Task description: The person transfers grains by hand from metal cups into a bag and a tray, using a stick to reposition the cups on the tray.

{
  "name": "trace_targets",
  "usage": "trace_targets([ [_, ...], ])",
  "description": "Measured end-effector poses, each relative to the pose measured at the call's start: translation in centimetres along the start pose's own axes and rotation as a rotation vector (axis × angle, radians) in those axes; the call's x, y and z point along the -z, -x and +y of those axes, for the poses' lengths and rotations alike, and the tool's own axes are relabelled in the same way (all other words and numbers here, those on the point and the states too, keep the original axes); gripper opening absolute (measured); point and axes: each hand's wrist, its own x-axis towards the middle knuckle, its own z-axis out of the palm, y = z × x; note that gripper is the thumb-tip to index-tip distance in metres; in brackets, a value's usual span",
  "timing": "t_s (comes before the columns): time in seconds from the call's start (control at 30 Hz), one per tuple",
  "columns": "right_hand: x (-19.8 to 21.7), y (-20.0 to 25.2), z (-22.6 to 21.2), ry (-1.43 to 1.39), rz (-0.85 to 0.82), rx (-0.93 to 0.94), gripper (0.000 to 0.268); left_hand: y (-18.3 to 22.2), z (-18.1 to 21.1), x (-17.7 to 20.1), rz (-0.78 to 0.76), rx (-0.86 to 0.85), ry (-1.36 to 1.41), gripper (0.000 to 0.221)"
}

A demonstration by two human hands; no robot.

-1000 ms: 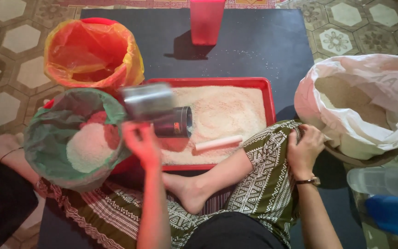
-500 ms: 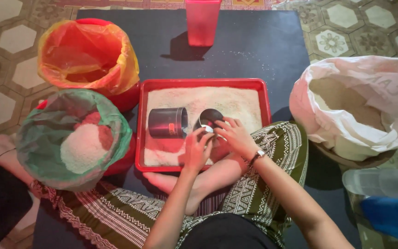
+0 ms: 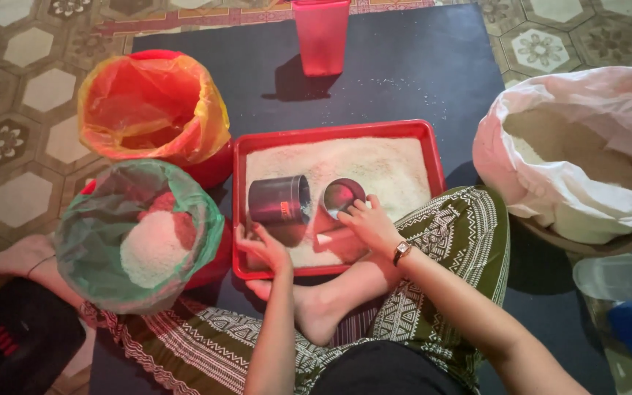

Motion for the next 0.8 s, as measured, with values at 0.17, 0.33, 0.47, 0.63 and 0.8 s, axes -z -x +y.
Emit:
trace_targets([
  [0.17,-2.1,0.7,1.6,-0.309,-0.238,-0.239,0.036,-0.5,-2.4,-0.6,0.043,0.047,-0.031,0.029],
  [0.33,-3.7,0.6,2.4,-0.441,-0.286,-0.414,0.040,-0.5,-3.3,-0.7,0.035,0.099,0.035,0.023],
  [0.47,-3.2,0.6,2.4,-0.465,-0.236,-0.392,0.043,-0.6,-3.2,-1.0,0.008,0.197,0.085,0.027],
  [0.63,-2.3,0.6,2.5,-0.503,-0.253,-0.385,0.042,-0.8,-4.1,-1.2,0.011,0.269,0.083,0.028],
  [0.8,-1.1,0.1,2.6,-0.557,-0.280,-0.397,0.044,-0.8,-3.5,-1.2,-0.023,0.326,0.072,0.034],
])
